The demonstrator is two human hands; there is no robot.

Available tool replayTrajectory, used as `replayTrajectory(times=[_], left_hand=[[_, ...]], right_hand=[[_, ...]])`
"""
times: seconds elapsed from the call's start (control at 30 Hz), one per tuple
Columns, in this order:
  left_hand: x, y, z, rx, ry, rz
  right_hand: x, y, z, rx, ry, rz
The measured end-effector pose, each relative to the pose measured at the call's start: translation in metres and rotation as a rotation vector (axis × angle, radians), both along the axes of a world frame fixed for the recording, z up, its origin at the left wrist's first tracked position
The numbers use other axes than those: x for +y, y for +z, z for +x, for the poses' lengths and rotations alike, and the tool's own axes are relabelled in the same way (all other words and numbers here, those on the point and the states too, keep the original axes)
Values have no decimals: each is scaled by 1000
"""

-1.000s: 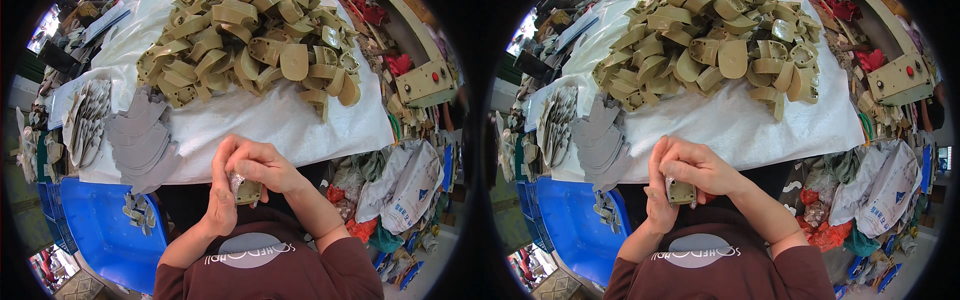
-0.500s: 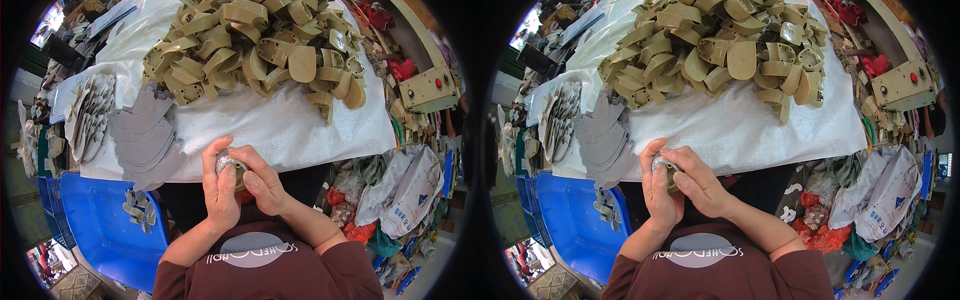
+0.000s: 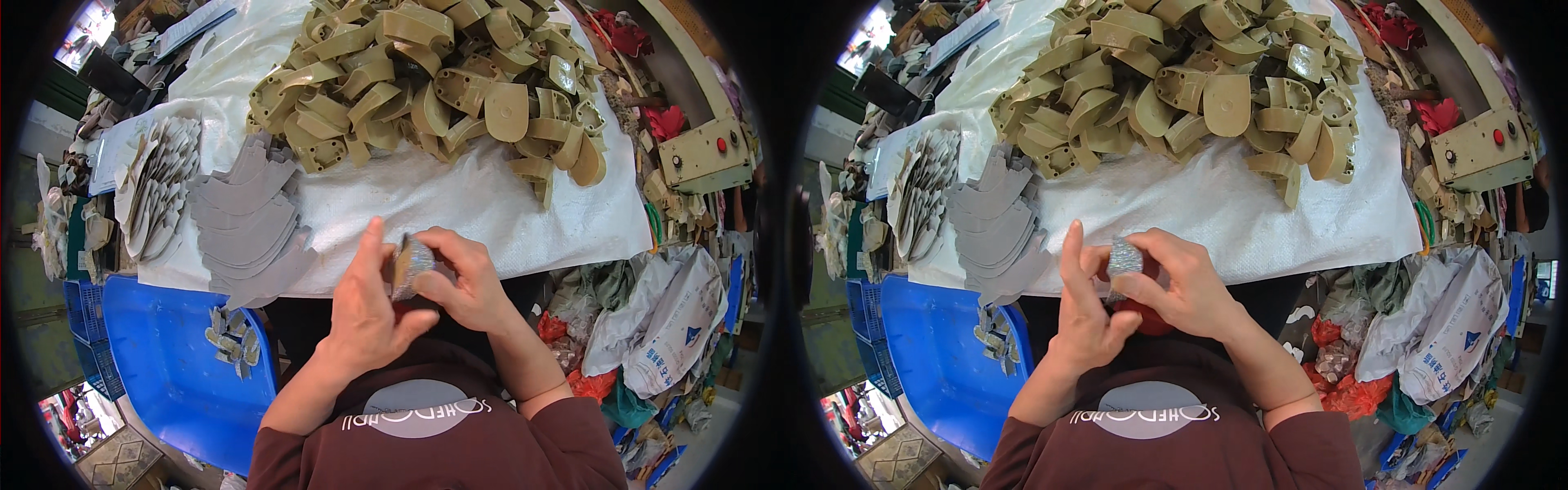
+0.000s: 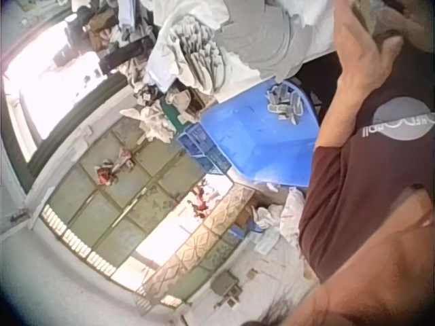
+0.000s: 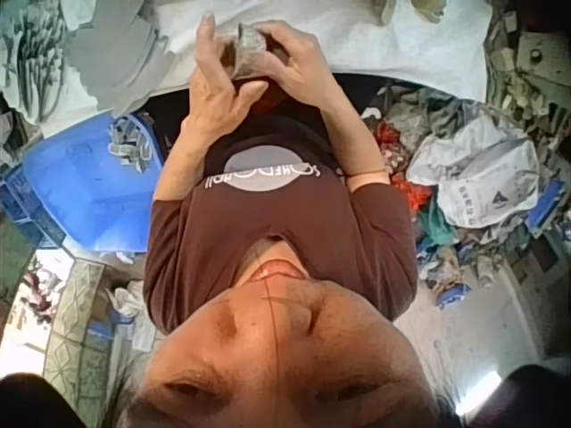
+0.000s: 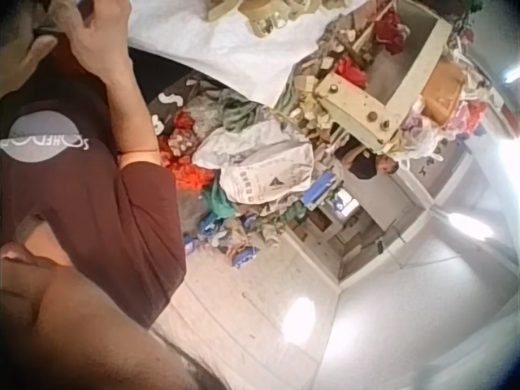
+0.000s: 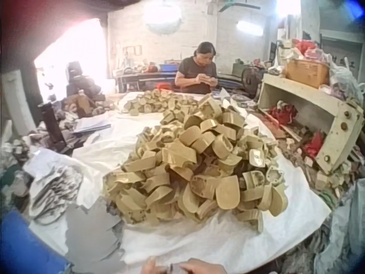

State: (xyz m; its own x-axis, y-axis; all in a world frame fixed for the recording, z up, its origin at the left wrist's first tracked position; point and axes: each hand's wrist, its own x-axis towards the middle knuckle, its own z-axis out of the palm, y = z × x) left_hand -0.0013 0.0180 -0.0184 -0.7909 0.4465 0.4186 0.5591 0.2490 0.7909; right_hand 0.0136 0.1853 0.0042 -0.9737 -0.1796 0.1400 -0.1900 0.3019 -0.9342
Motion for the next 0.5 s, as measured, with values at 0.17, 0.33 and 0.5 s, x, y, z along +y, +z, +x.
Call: replayTrajectory(times=[0.17,0.33,0.5], left_hand=[[-7,14,1,-213,60,52],[-9,20,-6,-49,52,-32],[-6,20,-6,21,52,-91]], right_hand=[[3,-19,4,-197,7,-504],[14,-19,-6,-505,89,-725],[8,-13,1,-105,-25,-262]])
